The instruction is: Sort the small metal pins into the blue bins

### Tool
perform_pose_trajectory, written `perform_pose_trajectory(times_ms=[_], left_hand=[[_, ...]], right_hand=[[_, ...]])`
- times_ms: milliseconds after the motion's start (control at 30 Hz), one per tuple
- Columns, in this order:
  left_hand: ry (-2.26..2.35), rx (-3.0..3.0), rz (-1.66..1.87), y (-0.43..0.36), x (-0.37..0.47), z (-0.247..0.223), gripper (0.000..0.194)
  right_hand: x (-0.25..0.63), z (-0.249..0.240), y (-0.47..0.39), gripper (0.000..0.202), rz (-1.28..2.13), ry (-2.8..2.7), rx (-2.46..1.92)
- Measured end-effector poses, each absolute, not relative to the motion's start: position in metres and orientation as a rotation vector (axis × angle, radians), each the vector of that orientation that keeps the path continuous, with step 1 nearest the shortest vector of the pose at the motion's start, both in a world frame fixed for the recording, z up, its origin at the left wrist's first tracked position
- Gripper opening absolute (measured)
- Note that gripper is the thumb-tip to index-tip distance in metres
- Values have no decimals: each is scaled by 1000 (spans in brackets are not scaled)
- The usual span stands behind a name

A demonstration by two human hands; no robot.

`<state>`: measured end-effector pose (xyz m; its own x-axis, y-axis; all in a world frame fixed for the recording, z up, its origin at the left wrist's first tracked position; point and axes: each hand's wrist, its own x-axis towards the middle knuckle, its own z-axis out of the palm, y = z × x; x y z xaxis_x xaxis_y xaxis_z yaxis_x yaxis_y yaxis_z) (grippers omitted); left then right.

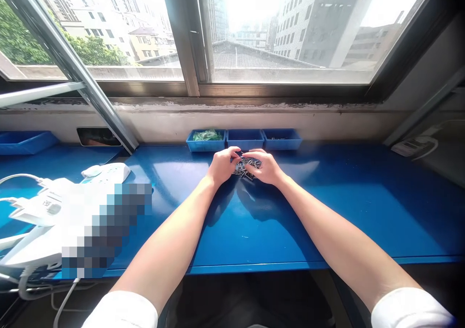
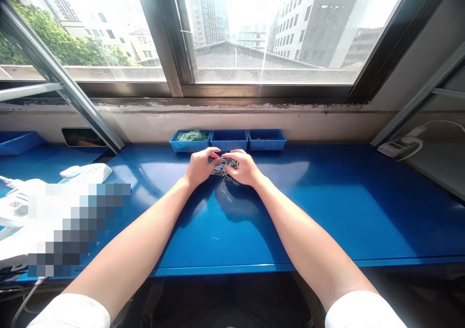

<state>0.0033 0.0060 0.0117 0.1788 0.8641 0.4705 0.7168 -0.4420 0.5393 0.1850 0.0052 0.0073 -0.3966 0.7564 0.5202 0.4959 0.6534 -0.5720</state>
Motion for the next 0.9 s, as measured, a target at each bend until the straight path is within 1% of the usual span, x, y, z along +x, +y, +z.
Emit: perform_pose_trajectory(times_ms=[200, 267, 333, 433, 567, 667, 800, 900], left_hand=[[1545, 2238, 1170, 6, 3, 10, 26], [1534, 2233, 1177, 7, 3, 8, 30], [1535, 2226, 1220, 9, 3, 6, 37], [1604, 2202, 1318, 14, 0, 4, 44], [1770, 2100, 1317, 20, -9, 0, 40], [1838, 2059, 1266, 22, -13, -2, 37], [1857, 2073, 1155, 23, -13, -4, 34], [1840, 2077, 1085, 22, -12, -3, 33]], right_hand=[[189, 10, 6, 41, 654, -2018, -929], [190, 12, 6, 42, 697, -2022, -930], [191, 13, 7, 45, 703, -2019, -962], [197, 13, 13, 52, 577, -1956, -1112], [214, 10, 29, 58, 267, -1848, -1383], [228, 7, 41, 66, 117, -1805, -1575], [237, 1, 48, 81, 135, -1743, -1758], [234, -2, 47, 83, 92, -1689, -1719]])
